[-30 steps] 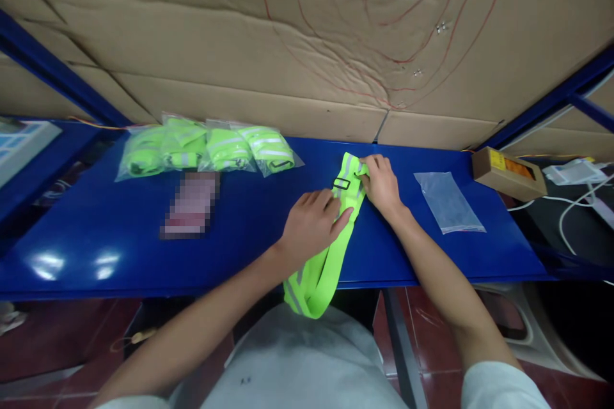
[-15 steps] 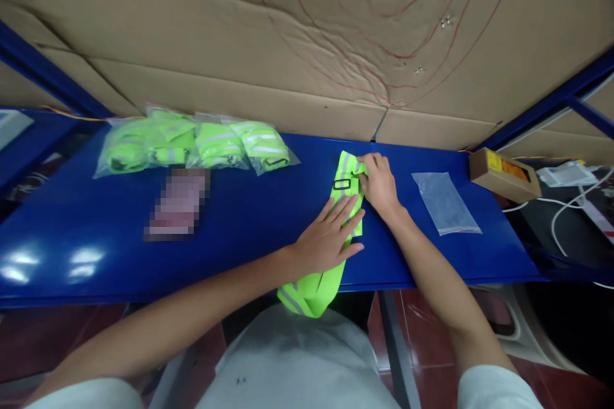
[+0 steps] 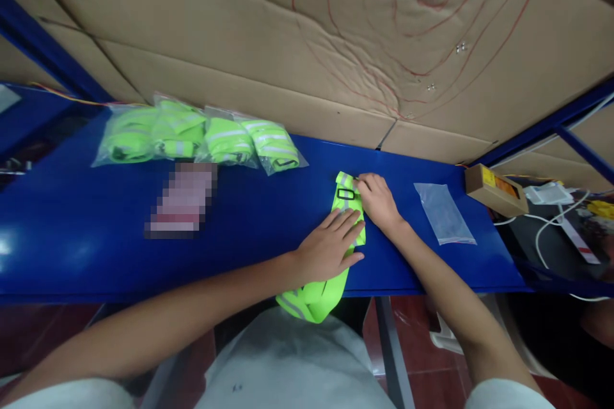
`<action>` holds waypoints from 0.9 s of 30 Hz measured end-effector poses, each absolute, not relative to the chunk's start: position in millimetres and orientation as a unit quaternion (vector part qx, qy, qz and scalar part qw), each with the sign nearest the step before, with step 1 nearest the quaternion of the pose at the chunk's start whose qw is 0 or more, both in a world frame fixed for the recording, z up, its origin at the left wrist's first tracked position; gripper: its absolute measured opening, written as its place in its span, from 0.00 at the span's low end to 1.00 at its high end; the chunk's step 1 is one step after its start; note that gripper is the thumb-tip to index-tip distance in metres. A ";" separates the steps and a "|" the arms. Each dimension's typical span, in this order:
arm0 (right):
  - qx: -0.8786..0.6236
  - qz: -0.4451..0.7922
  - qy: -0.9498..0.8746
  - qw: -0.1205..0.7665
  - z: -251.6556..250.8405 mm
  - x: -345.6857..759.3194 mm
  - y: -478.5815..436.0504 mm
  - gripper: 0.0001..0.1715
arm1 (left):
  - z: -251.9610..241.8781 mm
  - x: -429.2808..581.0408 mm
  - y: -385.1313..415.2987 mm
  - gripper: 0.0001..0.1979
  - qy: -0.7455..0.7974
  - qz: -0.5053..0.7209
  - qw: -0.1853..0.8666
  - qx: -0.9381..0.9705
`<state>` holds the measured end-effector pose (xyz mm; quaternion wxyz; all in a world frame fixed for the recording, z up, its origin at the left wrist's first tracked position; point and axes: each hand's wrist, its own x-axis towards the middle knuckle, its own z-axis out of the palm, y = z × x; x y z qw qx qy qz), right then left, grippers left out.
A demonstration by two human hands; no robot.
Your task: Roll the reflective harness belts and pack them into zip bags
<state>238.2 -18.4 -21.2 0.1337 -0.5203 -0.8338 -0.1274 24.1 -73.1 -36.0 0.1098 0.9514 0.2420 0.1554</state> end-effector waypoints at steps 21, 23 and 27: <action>-0.544 0.246 -0.792 0.131 9.8 270.2 21.9 0.26 | -36.9 20.7 -76.4 0.36 0.244 0.176 0.115 0.947; -0.544 0.270 -0.786 0.112 15.5 265.5 18.2 0.25 | -36.5 20.8 -76.7 0.36 0.249 0.174 0.122 0.945; -0.572 0.231 -0.781 0.096 27.6 249.5 5.5 0.26 | -36.8 21.0 -77.7 0.36 0.256 0.173 0.141 0.941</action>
